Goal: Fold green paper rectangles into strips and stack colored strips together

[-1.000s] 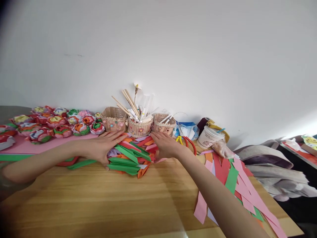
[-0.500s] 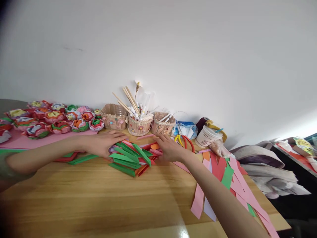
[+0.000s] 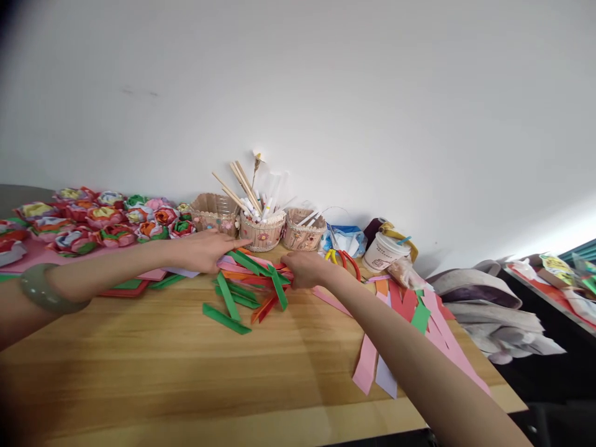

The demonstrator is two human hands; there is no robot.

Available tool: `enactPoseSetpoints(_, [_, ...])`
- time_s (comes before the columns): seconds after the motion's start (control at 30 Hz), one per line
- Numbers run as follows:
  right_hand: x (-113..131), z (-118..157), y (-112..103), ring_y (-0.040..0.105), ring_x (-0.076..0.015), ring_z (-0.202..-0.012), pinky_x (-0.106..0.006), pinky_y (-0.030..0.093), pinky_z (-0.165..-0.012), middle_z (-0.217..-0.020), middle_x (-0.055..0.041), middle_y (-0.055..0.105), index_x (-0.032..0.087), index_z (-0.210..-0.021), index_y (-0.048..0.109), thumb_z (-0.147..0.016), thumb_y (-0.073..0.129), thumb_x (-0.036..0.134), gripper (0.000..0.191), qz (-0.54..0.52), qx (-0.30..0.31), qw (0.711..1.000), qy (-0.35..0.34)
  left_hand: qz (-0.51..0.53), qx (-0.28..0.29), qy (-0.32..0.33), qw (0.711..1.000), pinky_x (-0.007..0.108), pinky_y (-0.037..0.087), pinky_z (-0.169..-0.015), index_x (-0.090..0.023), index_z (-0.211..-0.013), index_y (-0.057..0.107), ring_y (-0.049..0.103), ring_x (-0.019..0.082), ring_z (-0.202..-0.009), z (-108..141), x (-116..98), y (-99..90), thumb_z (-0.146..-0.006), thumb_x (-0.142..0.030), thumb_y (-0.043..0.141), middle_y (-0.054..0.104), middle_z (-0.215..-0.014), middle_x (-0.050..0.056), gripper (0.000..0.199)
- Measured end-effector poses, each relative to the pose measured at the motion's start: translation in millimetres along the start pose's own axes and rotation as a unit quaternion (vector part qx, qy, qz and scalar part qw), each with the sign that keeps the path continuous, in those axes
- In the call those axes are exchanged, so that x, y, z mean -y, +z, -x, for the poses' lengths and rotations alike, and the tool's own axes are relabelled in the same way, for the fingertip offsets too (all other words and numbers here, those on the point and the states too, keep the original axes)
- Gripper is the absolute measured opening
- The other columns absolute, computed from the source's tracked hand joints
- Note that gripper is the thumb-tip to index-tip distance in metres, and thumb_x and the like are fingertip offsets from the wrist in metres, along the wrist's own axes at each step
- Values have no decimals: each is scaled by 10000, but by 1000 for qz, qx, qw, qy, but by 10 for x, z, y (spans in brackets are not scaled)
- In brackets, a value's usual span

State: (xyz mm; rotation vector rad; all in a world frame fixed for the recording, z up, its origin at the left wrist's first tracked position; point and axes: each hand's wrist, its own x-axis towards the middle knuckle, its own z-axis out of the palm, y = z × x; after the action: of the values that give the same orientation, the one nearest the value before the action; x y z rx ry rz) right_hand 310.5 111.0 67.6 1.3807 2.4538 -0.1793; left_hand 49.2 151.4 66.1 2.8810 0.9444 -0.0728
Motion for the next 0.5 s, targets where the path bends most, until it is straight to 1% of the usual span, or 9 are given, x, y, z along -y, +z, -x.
enactPoseSetpoints(0.07, [-56, 30, -6, 598, -203, -986, -411, 515, -828, -1171, -77, 580, 171, -1160, 561, -916, 560, 335, 294, -22, -14, 1000, 15, 15, -18, -6, 1000, 305, 454, -800, -239, -1454, 286, 595, 291, -1055, 9, -13, -72, -673, -195, 558, 596, -1255, 103, 828])
enactPoseSetpoints(0.13, [-114, 44, -34, 596, -207, -993, -416, 515, -831, -1182, -79, 575, 170, -1172, 555, -915, 562, 334, 305, -50, -36, 997, 38, 30, -32, -24, 999, 287, 463, -765, -233, -1450, 290, 597, 283, -1052, 14, -24, -149, -676, -231, 561, 594, -1259, 93, 821])
enactPoseSetpoints(0.27, [-184, 46, -161, 601, -212, -980, -408, 521, -816, -1174, -73, 578, 166, -1174, 555, -914, 562, 341, 313, -114, -77, 986, 97, 53, -44, -53, 996, 258, 460, -657, -252, -1460, 253, 636, 261, -935, 11, -32, -286, -678, -260, 565, 631, -1190, 72, 843])
enactPoseSetpoints(0.4, [-201, 75, -291, 605, -207, -968, -404, 524, -808, -1162, -72, 583, 163, -1171, 555, -914, 563, 340, 312, -183, -105, 969, 129, 71, -49, -43, 995, 255, 459, -721, -258, -1450, 267, 607, 252, -1006, 13, 3, -385, -690, -246, 567, 575, -1280, 59, 817])
enactPoseSetpoints(0.5, [-232, 157, -343, 611, -201, -949, -396, 529, -793, -1144, -71, 589, 158, -1169, 553, -914, 564, 339, 313, -233, -130, 954, 137, 77, -41, -35, 996, 269, 461, -775, -244, -1450, 261, 573, 264, -1070, 53, 55, -397, -683, -271, 617, 543, -1319, 71, 846])
